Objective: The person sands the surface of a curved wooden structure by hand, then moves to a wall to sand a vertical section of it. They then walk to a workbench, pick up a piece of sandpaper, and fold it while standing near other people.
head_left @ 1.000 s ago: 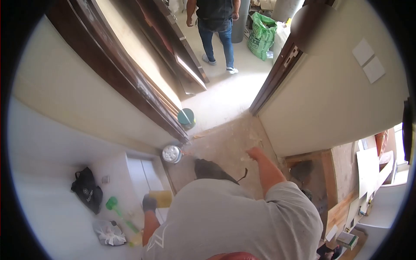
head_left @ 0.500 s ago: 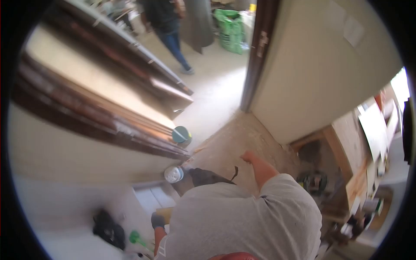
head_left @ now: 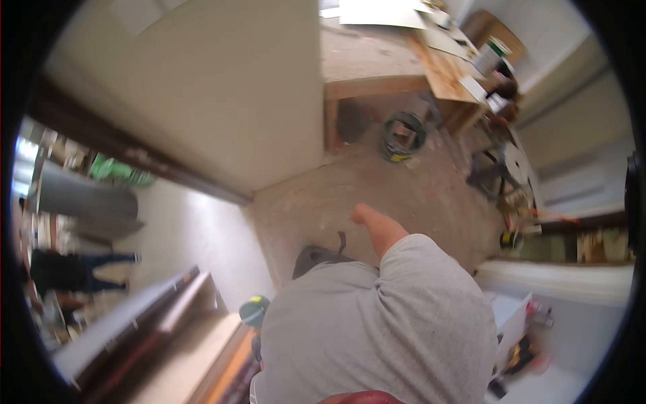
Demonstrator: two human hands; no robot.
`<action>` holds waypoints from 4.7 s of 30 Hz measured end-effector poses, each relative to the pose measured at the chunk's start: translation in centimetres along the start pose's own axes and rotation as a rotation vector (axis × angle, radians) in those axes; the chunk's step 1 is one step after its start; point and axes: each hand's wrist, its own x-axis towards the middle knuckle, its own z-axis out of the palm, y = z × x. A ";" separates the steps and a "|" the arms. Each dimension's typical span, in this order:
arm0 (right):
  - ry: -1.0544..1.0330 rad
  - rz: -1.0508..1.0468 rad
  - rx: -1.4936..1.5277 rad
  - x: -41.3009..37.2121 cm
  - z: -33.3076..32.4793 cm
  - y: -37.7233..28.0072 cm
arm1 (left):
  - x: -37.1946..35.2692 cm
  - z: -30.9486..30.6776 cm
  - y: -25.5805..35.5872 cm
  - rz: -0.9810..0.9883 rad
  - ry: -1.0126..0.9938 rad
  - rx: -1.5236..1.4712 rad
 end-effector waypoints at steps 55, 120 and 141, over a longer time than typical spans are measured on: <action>-0.206 0.278 0.498 7.9 -9.4 -42.8 | 45.9 -37.1 5.6 0.071 -0.015 -0.274; -0.600 -0.695 -0.192 43.9 -7.4 -241.2 | 112.7 -88.7 -80.5 -1.205 0.493 -0.821; -0.352 -1.021 -0.294 35.5 3.0 -274.2 | 136.4 -135.1 -118.5 -0.346 1.293 -1.026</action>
